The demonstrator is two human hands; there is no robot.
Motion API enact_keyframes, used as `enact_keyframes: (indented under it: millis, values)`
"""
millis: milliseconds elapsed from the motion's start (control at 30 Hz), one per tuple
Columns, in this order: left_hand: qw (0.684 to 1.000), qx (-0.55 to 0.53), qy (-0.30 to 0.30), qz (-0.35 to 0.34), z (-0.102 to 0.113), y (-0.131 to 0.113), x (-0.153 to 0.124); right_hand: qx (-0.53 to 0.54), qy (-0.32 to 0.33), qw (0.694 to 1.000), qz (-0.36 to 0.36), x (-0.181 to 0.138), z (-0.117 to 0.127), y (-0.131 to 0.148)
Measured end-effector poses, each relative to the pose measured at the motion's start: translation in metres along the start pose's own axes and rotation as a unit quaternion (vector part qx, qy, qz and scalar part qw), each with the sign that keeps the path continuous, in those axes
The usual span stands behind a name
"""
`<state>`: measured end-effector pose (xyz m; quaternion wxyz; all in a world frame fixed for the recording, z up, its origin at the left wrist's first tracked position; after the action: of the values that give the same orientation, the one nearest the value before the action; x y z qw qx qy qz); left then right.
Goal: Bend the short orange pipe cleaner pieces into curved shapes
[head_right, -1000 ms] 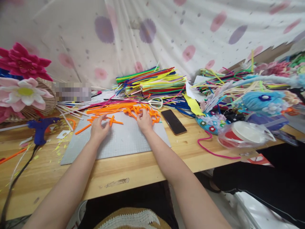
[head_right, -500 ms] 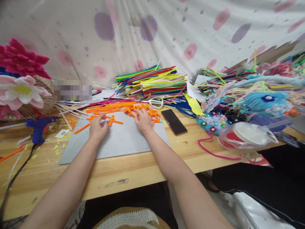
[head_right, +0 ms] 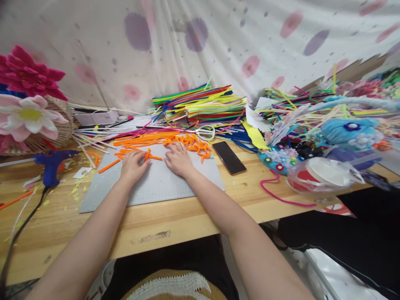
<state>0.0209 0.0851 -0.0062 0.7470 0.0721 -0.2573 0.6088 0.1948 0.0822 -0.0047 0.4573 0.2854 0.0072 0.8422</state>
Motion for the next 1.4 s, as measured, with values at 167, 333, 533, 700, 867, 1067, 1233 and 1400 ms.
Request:
enact_keyframes:
  millis: [167, 333, 533, 700, 867, 1067, 1233, 1400]
  values:
    - [0.999, 0.005, 0.002, 0.039, -0.004, 0.01, 0.0, -0.039, 0.0, 0.995, -0.087, 0.007, -0.01, -0.013]
    - [0.999, -0.018, 0.002, 0.027, -0.002, 0.008, 0.0, -0.057, -0.025, 0.989, -0.136, 0.024, -0.011, -0.014]
    - [0.998, -0.055, -0.013, 0.006, 0.006, 0.004, -0.001, -0.003, -0.068, 0.993, -0.097, 0.043, -0.009, 0.008]
    - [0.984, -0.048, -0.131, 0.111, 0.017, 0.024, 0.0, 0.019, 0.038, 0.995, -0.09, 0.065, -0.028, 0.019]
    - [0.978, -0.055, -0.15, 0.13, 0.017, 0.032, 0.0, -0.021, 0.14, 0.987, -0.076, 0.085, -0.048, 0.036]
    - [0.983, -0.076, -0.119, 0.115, 0.014, 0.024, 0.0, -0.073, 0.159, 0.981, -0.084, 0.094, -0.052, 0.042]
    - [0.984, -0.074, -0.122, 0.107, 0.017, 0.021, 0.0, -0.043, 0.129, 0.989, -0.063, 0.094, -0.036, 0.031]
    - [0.987, -0.039, -0.143, 0.054, 0.031, 0.007, 0.002, 0.039, 0.087, 0.995, 0.034, 0.082, -0.002, 0.026]
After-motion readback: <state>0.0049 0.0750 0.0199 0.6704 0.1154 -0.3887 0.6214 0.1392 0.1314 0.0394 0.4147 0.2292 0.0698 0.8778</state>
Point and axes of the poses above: each hand's wrist, its own x-axis towards the middle knuckle, its own z-axis out of the back of the hand, y = z × x, the point moved 5 cm from there along x, towards the middle knuckle, and after that the axes turned 10 degrees about x, right-handed, at the moved point
